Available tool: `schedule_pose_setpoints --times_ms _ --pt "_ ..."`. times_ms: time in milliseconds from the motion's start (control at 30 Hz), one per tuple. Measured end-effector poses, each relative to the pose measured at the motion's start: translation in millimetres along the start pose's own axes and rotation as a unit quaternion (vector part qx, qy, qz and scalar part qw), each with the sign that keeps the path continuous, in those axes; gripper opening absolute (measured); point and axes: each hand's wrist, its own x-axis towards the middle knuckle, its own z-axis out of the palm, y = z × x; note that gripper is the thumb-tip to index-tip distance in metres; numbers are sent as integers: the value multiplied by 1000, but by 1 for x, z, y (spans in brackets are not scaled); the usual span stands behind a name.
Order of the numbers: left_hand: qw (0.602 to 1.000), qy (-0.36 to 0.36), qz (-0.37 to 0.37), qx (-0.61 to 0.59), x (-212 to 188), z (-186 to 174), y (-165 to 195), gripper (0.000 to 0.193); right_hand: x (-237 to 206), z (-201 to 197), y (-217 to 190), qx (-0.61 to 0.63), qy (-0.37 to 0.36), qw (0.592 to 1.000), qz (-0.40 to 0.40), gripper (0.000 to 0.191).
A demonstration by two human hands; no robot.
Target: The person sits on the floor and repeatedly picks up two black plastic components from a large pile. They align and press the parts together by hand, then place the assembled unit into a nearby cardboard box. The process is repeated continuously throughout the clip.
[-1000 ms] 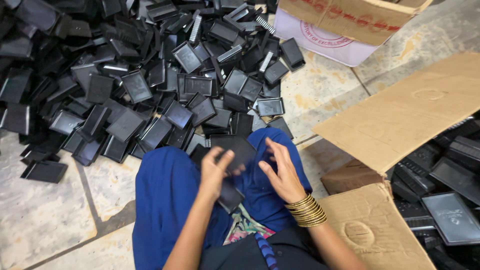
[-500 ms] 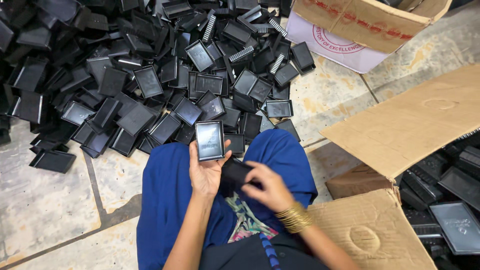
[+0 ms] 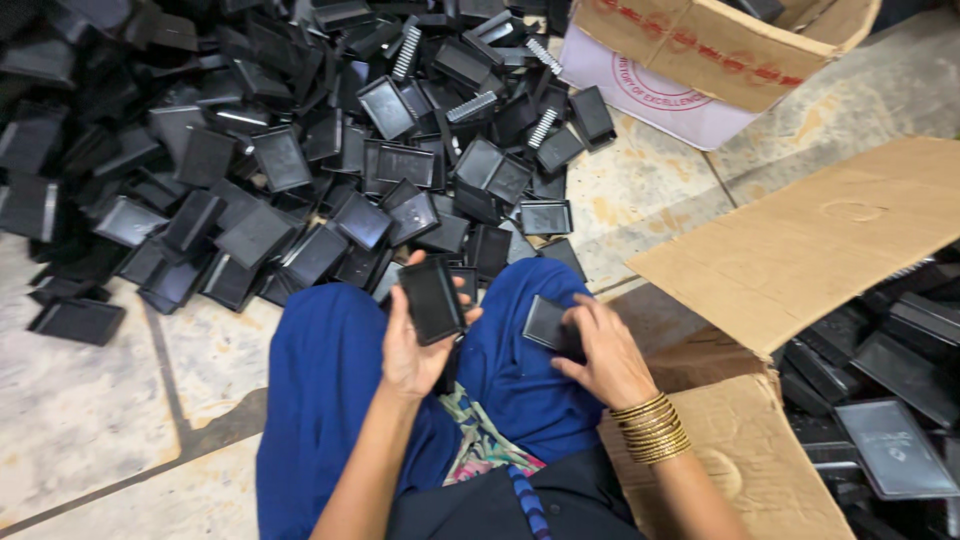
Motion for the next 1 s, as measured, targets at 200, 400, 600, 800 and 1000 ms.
schedule_pose_setpoints --times_ms 200,400,600,800,1000 --pt "998 17 3 54 -3 3 -13 57 19 4 -22 203 37 972 116 66" --pt "982 6 -7 189 -3 17 -35 57 36 25 -65 470 13 878 95 82" --pt "977 15 -7 212 -7 17 -31 57 42 25 -77 401 -29 905 138 86" --pt "976 -16 -8 218 -7 20 -34 57 37 37 -79 306 34 949 63 85" --pt "972 3 89 216 -2 21 -19 49 36 41 -80 540 34 821 183 76"
